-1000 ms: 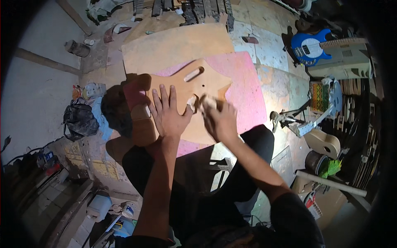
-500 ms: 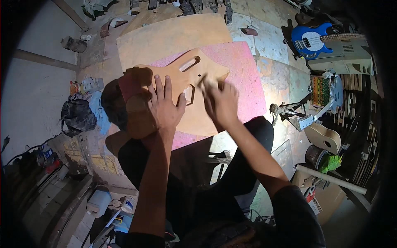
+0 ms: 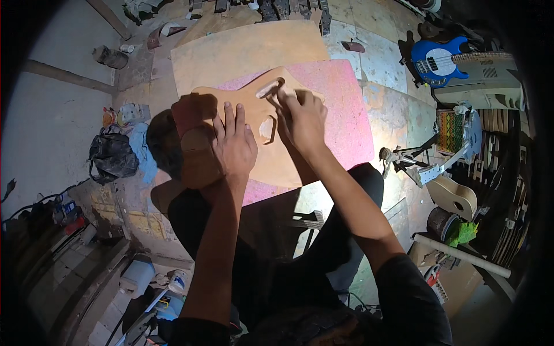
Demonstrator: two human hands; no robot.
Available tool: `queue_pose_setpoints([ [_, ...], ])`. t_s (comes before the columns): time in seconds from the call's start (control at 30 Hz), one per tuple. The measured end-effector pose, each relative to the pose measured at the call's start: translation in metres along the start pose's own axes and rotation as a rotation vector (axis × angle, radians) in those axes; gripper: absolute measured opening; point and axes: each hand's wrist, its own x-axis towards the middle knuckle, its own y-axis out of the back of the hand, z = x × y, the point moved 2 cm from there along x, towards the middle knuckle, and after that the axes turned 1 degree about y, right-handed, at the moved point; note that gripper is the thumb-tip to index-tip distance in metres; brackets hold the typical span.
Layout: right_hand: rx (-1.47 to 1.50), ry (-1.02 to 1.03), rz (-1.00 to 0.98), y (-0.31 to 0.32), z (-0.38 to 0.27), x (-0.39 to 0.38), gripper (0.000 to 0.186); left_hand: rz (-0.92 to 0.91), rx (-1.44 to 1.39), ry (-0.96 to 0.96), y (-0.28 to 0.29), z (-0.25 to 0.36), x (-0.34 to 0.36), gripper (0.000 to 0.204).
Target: The person sands the surface and edges of a wooden guitar body using a sanding block and sandpaper, moving the tool across the wood in repeated strokes.
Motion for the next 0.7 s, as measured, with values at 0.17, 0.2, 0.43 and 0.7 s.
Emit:
queue_pose_setpoints([
  [0.17,-0.053,0.018,-0.113,-0.006,-0.026,-0.097,0.042,0.031,0.192,-0.050,0.003,-0.008,-0.001,0.057],
  [0.2,0.026,0.077,-0.166,0.002,-0.038,-0.127,0.045,0.048,0.221,-0.056,0.004,-0.012,0.000,0.057],
  [0.43,-0.054,-0.008,0.026,0.000,0.002,0.001,0.040,0.034,0.083,-0.048,-0.001,0.000,0.001,0.056],
  [0.7,0.066,0.104,-0.230,0.014,-0.026,-0.144,0.052,0.060,0.201,-0.044,0.001,-0.011,0.000,0.057],
])
